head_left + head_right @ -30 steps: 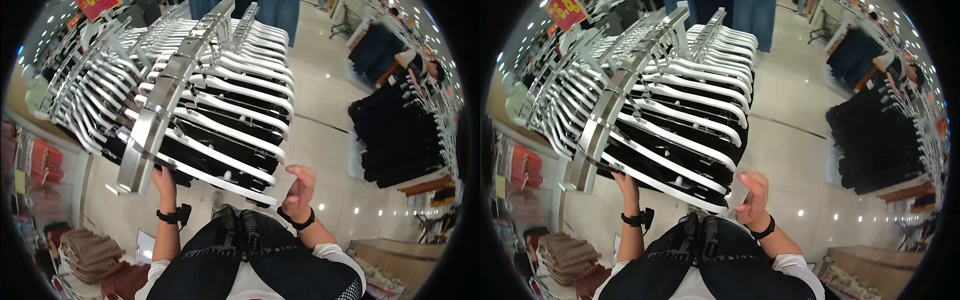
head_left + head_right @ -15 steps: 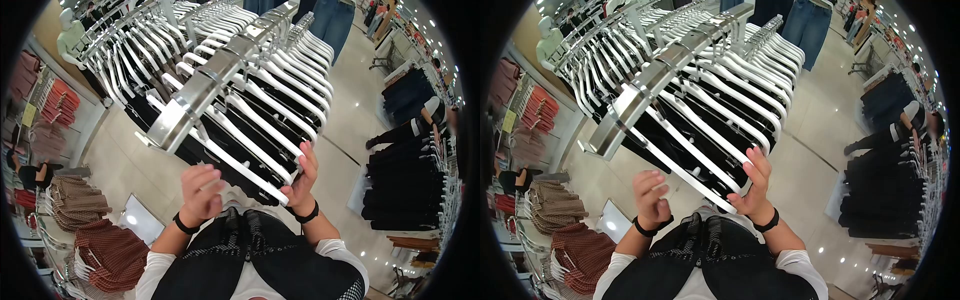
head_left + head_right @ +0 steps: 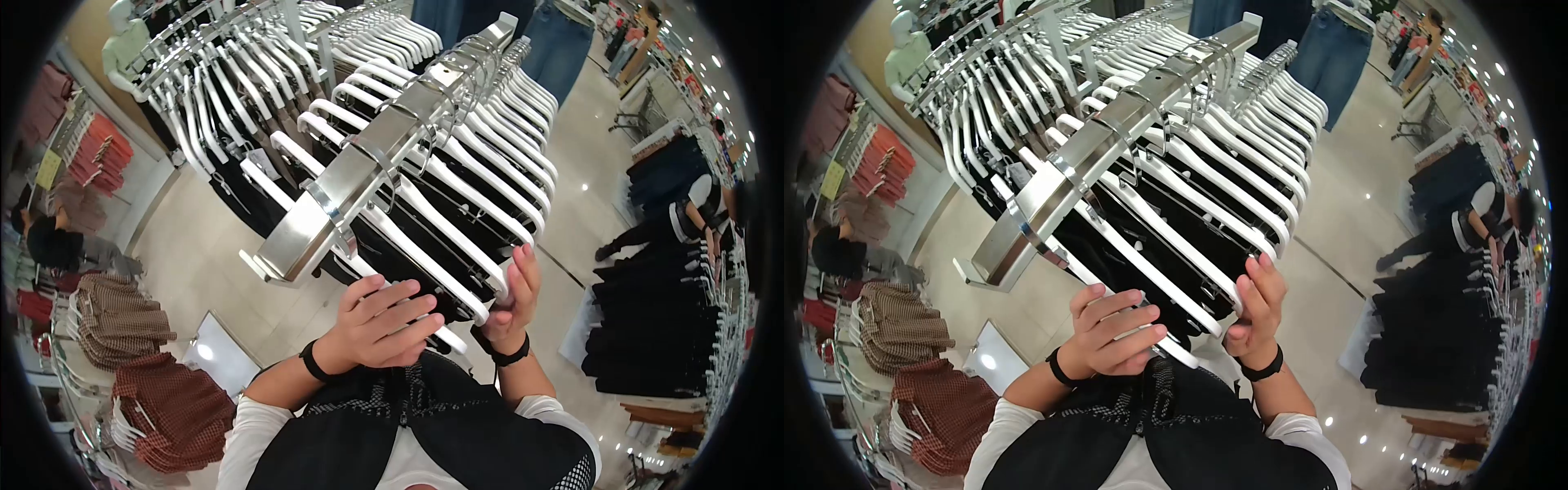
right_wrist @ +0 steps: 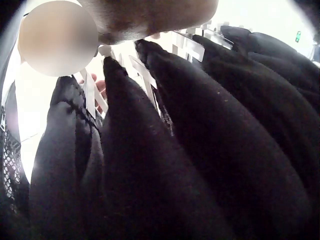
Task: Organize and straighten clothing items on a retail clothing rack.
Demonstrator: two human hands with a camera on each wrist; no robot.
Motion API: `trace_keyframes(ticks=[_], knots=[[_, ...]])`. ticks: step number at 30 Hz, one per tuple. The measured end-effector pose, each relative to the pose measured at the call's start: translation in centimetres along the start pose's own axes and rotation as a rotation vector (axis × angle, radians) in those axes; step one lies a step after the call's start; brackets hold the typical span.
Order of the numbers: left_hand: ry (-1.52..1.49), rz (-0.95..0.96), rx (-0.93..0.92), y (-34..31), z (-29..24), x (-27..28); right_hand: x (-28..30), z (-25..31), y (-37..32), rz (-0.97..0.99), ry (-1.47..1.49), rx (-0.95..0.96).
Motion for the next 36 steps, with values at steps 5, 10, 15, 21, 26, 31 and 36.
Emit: trace_keyframes(ticks=[5,10,15,21,26,31,36], knots=[[0.083,-0.049,0.148,0.6,-0.4,-0.3,0.3,-0.6,1.8,-0.006,0.077,0.161],[0.205,-0.128,0.349,2.2,-2.0,-1.1,2.1,-2.1,2.5,0.015,0.303,0.243],[0.359,-0.139,0.504,2.8,-4.1,-2.9,2.1,-5.3,2.4,0.111,0.42,0.214],[0.546,-0.138,0.64,2.3,-7.3,-4.4,2.2,-6.4,2.0,0.174,0.455,0.301],[0.792,-0.137,0.679,3.2,-9.3,-5.2,1.6,-6.8,2.5,0.249,0.449,0.31],[0.924,-0.079,0.702,4.8,-9.1,-5.3,1.0,-6.3,2.4,0.326,0.468,0.329],[0.862,-0.073,0.687,5.3,-8.2,-6.5,0.9,-6.1,2.3,0.333,0.483,0.338]])
Point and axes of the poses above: each hand's wrist, its own y-axis towards the middle knuckle, its own x-axis out of the back of the hand, z = x × y, the point moved 9 cm from there along y, towards the middle knuckle, and after that the axes turned 11 degrees about x, right-handed, at the moved point
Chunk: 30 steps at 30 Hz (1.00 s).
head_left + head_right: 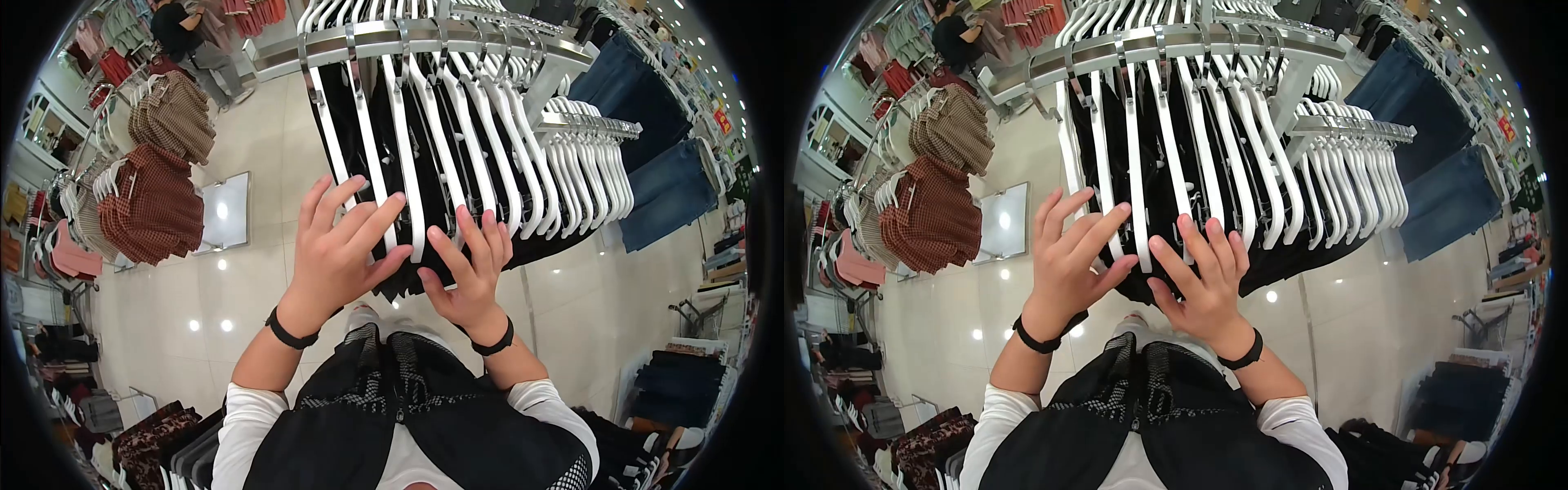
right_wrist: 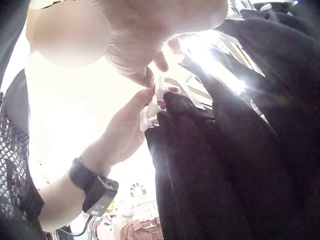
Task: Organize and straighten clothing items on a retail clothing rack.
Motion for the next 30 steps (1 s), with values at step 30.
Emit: trace_keyframes(ticks=[30], knots=[[-0.166,0.122,-0.087,0.5,5.5,2.1,-0.5,0.8,0.2,-0.098,-0.178,-0.153]])
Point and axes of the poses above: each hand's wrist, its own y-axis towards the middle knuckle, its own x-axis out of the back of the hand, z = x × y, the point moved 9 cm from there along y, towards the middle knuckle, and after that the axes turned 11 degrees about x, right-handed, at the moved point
